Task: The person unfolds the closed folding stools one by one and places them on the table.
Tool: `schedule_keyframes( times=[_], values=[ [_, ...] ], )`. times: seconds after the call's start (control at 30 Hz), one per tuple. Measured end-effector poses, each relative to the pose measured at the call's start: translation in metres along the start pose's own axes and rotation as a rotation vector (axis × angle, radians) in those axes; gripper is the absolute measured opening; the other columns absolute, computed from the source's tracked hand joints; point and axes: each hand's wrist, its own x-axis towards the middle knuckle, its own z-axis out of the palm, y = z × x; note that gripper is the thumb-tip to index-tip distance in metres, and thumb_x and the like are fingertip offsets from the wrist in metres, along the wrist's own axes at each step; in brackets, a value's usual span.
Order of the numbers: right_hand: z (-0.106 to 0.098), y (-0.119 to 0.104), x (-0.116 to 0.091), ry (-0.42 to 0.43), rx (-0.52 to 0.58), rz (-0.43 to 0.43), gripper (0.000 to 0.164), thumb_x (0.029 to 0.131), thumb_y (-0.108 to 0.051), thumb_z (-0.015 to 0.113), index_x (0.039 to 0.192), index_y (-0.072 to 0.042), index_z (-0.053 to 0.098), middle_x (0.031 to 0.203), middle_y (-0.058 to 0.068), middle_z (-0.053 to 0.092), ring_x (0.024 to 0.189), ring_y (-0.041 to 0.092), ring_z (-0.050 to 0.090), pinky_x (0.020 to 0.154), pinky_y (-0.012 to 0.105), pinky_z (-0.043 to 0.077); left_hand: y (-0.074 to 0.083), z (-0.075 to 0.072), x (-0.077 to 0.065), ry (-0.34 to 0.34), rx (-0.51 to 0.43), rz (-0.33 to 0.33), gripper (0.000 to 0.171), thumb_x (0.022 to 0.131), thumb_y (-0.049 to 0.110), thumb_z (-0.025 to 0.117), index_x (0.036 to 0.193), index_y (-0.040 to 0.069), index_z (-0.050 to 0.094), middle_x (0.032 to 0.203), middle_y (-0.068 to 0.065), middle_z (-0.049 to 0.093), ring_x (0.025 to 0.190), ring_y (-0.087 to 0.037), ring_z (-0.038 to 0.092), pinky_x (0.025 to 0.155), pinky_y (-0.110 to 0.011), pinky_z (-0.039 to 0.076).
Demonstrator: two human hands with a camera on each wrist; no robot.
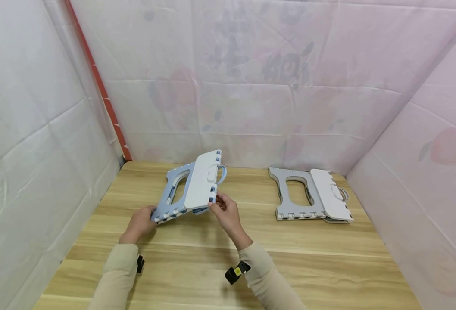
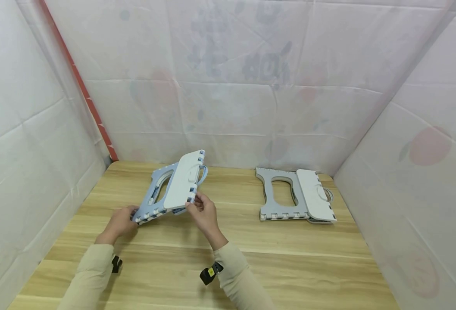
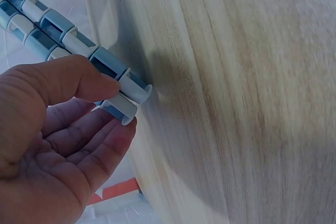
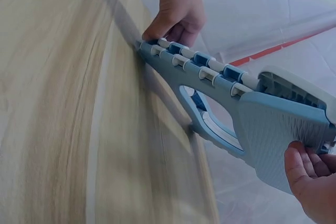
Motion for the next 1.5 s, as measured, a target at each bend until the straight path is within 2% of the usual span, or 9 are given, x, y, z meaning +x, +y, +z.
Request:
schedule_keyframes(
  times=[0.13,0.43,0.77,1.27,1.5],
  values=[
    [-0.002,0.0,-0.001,-0.029,0.006,-0.029,0.042,0.088,0.003,0.053,0.126,0.018,0.043,0.113,0.029,0.055,0.1,0.036,0.056,0.077,0.021,0.047,-0.001,0.002,0.0,0.016,0.001,0.023,0.052,0.069,0.0,0.069,0.117,-0.013,0.055,0.11,-0.03,0.057,0.099,-0.044,0.055,0.086,-0.052,0.042],
    [-0.005,-0.001,0.001,-0.087,0.099,-0.05,0.044,0.089,0.006,0.051,0.129,0.02,0.038,0.122,0.034,0.048,0.111,0.042,0.05,0.08,0.021,0.046,0.002,0.003,0.0,0.018,0.002,0.035,0.052,0.069,0.001,0.07,0.116,-0.014,0.055,0.108,-0.029,0.059,0.096,-0.042,0.056,0.084,-0.051,0.044],
    [-0.007,-0.002,0.001,-0.101,0.116,-0.056,0.043,0.089,0.006,0.051,0.129,0.018,0.04,0.121,0.033,0.049,0.109,0.042,0.051,0.078,0.021,0.047,0.002,0.006,-0.001,0.002,-0.016,0.035,0.052,0.067,0.0,0.07,0.115,-0.013,0.056,0.106,-0.029,0.059,0.093,-0.039,0.057,0.082,-0.051,0.045],
    [0.003,-0.016,-0.001,-0.063,0.131,-0.052,0.041,0.085,0.008,0.056,0.123,0.02,0.044,0.114,0.032,0.052,0.104,0.043,0.052,0.076,0.021,0.049,0.003,0.007,-0.003,0.005,-0.03,0.049,0.049,0.068,-0.005,0.07,0.115,-0.013,0.056,0.107,-0.028,0.058,0.098,-0.041,0.055,0.086,-0.052,0.043],
    [0.003,-0.017,0.0,-0.07,0.125,-0.16,0.049,0.084,0.012,0.057,0.128,0.019,0.039,0.111,0.035,0.052,0.101,0.045,0.053,0.079,0.023,0.049,0.007,0.008,-0.003,-0.003,-0.078,0.064,0.05,0.066,-0.005,0.071,0.113,-0.013,0.057,0.104,-0.024,0.061,0.092,-0.036,0.058,0.082,-0.048,0.046]
  ],
)
